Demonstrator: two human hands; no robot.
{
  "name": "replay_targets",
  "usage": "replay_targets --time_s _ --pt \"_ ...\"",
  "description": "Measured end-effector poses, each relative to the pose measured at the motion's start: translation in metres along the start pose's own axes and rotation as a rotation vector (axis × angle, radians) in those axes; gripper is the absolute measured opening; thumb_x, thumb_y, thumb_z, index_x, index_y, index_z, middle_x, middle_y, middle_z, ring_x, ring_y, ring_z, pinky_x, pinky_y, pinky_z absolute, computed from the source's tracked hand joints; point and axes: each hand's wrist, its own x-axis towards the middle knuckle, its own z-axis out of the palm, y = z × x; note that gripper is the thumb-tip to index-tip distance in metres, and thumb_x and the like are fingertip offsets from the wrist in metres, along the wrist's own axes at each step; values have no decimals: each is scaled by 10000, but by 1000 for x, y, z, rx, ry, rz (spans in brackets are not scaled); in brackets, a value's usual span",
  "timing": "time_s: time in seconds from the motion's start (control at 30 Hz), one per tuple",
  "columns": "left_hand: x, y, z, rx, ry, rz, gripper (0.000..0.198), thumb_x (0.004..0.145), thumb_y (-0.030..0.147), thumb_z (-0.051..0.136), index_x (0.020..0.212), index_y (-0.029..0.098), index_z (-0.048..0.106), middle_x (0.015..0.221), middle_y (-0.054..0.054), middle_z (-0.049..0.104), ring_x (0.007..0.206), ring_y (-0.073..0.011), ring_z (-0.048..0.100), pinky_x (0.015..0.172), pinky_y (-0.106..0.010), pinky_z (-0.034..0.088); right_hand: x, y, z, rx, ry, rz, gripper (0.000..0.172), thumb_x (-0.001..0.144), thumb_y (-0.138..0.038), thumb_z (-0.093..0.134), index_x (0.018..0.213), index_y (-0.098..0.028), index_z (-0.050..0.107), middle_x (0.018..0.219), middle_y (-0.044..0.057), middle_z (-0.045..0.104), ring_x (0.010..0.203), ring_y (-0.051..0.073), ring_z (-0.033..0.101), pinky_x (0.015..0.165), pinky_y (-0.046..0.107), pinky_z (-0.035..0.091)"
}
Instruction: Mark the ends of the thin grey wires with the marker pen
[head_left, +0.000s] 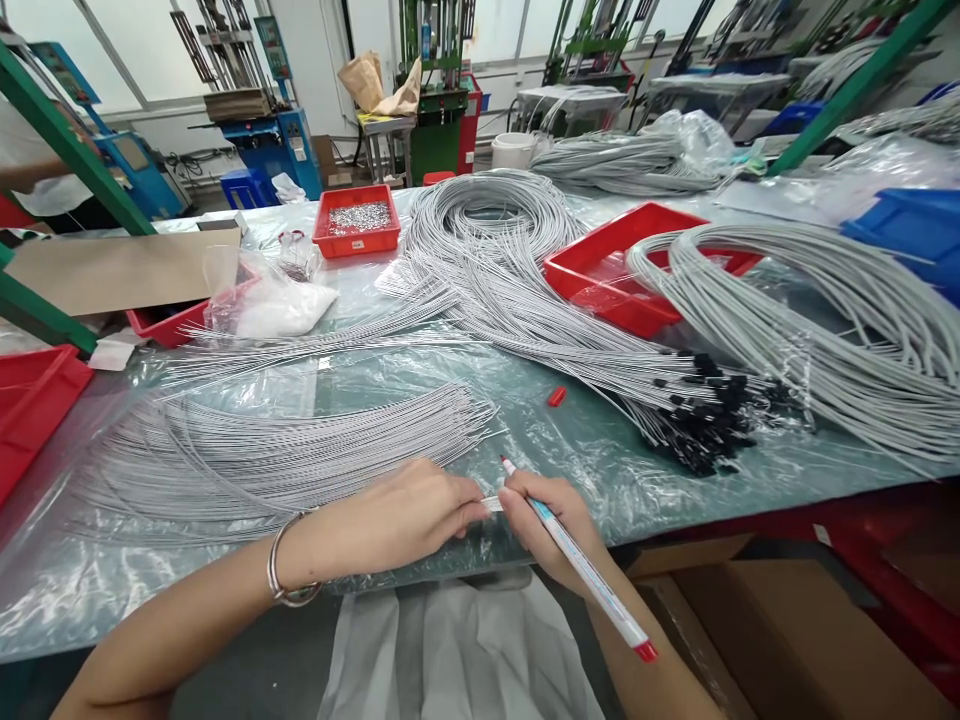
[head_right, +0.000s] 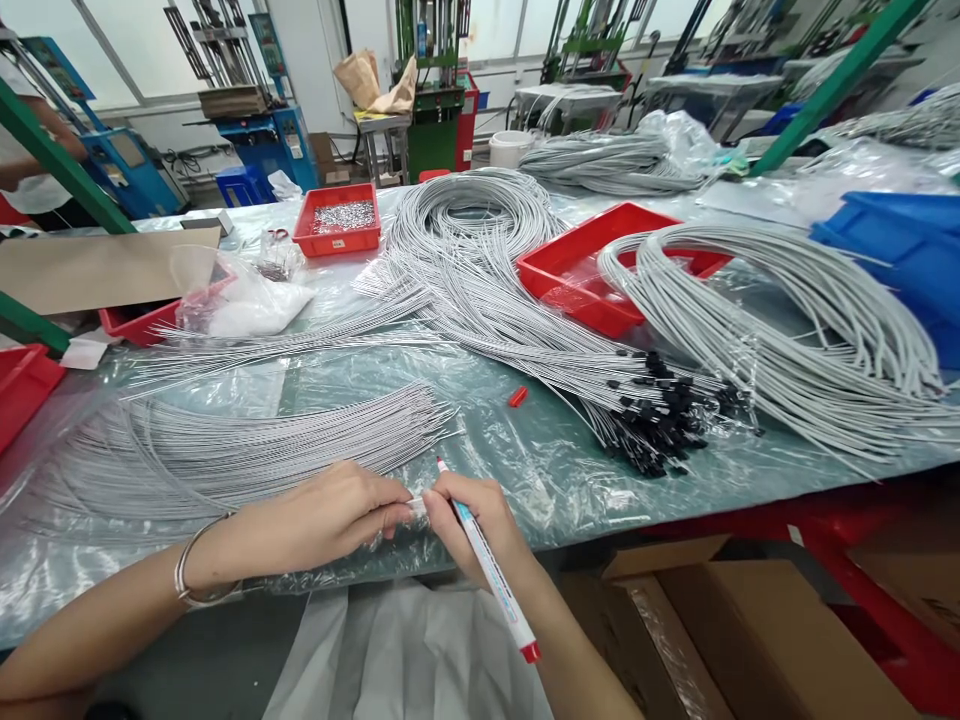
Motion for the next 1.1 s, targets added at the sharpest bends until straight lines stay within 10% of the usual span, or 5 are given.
replay_targets --time_s 0.17,0.33,0.93,1.1 --pt "2 -4 -8 -71 2 -24 375 985 330 347 738 149 565 568 7 593 532 -92 549 577 -200 385 -3 4 0 -23 207 -50 197 901 -281 466 968 -181 622 538 -27 575 456 121 504 495 251 429" --pt "3 -4 -18 -198 -6 -89 358 979 344 365 768 150 579 580 14 609 536 -74 583 552 -156 416 -3 4 10 -100 256 -282 460 899 -120 445 1350 -208 467 666 10 678 575 153 613 615 294 513" --pt "25 -6 -5 -101 53 -57 322 985 289 334 712 165 452 528 49 531 488 -75 532 570 -192 384 -8 13 18 -468 413 -351 620 859 -81 502 1442 -195 325 582 -21 564 494 143 498 526 296 456" --pt "31 -37 17 -241 -180 -97 333 981 350 319 734 169 449 565 37 561 462 -81 572 505 -182 406 -22 23 -2 -1 525 -122 448 942 -466 372 1312 -234 471 686 18 622 520 149 522 497 293 455"
